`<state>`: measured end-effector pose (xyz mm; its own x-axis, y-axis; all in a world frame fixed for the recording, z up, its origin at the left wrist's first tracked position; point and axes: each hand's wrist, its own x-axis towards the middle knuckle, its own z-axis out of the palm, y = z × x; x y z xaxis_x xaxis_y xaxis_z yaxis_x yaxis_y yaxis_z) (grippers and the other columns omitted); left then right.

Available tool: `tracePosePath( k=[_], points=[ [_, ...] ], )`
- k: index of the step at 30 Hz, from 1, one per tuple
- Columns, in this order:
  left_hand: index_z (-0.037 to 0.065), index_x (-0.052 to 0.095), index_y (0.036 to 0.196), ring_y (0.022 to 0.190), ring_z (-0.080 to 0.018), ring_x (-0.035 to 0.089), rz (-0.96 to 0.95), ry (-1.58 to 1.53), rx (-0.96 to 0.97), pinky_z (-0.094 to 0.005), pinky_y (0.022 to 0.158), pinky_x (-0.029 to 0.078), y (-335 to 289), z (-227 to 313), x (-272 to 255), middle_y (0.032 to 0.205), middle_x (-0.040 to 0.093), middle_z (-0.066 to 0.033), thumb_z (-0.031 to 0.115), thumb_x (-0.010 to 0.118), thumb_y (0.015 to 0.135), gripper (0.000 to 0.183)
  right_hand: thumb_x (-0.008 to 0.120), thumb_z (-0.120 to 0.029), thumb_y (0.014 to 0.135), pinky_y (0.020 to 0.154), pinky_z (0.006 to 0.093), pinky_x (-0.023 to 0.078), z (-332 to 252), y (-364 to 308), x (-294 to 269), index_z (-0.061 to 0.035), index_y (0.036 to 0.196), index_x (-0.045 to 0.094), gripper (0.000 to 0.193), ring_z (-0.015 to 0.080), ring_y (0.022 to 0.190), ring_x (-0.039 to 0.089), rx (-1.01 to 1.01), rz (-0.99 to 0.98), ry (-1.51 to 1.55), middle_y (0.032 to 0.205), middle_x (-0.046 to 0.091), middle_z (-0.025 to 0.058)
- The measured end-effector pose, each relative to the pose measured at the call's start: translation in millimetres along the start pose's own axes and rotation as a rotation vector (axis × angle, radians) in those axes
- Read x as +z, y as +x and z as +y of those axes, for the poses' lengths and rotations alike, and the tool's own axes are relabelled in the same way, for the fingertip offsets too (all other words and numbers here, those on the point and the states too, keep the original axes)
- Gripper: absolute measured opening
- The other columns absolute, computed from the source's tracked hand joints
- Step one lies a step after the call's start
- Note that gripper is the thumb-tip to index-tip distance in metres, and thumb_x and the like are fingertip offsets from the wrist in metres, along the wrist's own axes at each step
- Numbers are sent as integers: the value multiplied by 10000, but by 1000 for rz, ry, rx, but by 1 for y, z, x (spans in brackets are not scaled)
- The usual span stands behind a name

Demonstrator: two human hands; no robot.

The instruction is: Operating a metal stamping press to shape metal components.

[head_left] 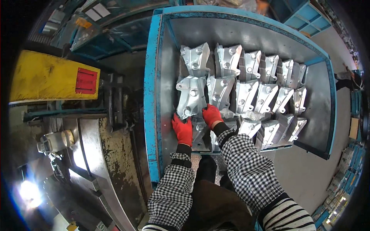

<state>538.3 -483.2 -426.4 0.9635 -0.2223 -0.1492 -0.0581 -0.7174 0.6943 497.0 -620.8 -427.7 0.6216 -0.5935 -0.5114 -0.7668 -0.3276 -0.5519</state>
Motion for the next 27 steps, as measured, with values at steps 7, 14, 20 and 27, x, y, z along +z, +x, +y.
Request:
tracePosePath(
  k=[7, 14, 20, 27],
  points=[
    [-23, 269, 1256, 1147, -401, 321, -54, -51, -58, -414, 964, 271, 2, -5, -10, 1225, 339, -283, 284, 643, 705, 733, 457, -321, 791, 818, 415, 405, -18, -10, -12, -20, 957, 544, 354, 336, 948, 522, 19, -40, -134, 987, 559, 200],
    [-29, 258, 1258, 1120, -391, 360, -60, -94, -37, -403, 949, 295, 3, -10, -6, 1190, 382, -276, 281, 647, 700, 748, 450, -331, 790, 802, 422, 413, -11, -9, -19, -44, 962, 545, 348, 327, 934, 533, -11, -27, -161, 972, 571, 177],
    [-45, 259, 1253, 1094, -399, 381, -154, 113, -165, -411, 924, 320, 12, 1, -9, 1164, 391, -294, 311, 669, 668, 798, 501, -360, 768, 841, 388, 396, -15, -12, -18, -11, 1047, 523, 448, 337, 982, 510, 53, -87, -93, 1037, 545, 201],
    [-69, 294, 1227, 1105, -398, 372, -26, 130, -107, -400, 931, 320, 10, -6, -6, 1178, 381, -295, 317, 683, 647, 798, 585, -409, 704, 863, 401, 385, 23, 15, 30, -8, 1029, 522, 520, 343, 1023, 489, 59, -120, 42, 1034, 539, 230]
  ],
)
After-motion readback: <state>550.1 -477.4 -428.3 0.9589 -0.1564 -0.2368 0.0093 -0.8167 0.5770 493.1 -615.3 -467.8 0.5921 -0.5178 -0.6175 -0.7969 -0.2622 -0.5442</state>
